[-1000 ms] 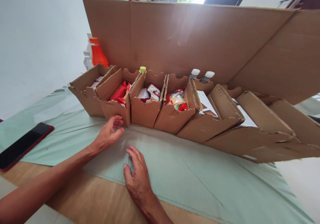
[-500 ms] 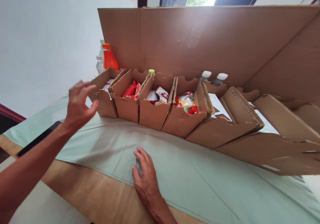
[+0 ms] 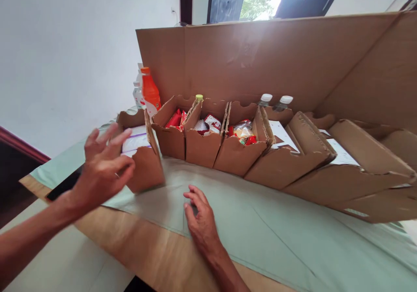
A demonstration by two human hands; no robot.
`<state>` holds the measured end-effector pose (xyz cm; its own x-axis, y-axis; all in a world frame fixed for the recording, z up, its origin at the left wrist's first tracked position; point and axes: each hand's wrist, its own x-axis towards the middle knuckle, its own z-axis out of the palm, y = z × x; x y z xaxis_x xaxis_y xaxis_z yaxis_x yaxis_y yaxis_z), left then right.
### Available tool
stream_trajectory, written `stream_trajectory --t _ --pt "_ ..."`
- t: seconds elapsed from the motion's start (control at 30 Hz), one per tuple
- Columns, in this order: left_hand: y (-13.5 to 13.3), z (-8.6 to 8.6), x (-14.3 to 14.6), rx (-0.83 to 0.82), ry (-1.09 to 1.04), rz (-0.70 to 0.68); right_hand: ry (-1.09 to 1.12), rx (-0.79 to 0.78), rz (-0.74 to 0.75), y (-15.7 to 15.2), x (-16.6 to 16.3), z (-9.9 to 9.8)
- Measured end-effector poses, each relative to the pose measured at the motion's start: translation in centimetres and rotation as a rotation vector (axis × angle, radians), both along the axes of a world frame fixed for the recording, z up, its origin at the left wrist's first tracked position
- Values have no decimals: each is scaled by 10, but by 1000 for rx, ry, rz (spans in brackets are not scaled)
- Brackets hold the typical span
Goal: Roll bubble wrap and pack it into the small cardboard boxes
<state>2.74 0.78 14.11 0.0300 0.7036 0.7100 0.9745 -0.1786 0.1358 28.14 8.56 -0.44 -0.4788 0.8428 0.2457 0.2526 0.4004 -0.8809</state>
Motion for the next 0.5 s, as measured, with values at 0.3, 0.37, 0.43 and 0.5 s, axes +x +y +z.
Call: stream_trajectory --t 0.3,0.37,0.43,0.5 --pt "-38 -1 9 541 -467 183 18 128 -146 -24 13 19" --pt "-21 -13 -40 357 -971 256 24 160 -114 -37 10 21" --pt "-1 -32 -77 132 -1332 223 28 173 -47 -52 0 24" --pt "14 -54 -93 18 -1482 159 10 167 22 -68 -13 25"
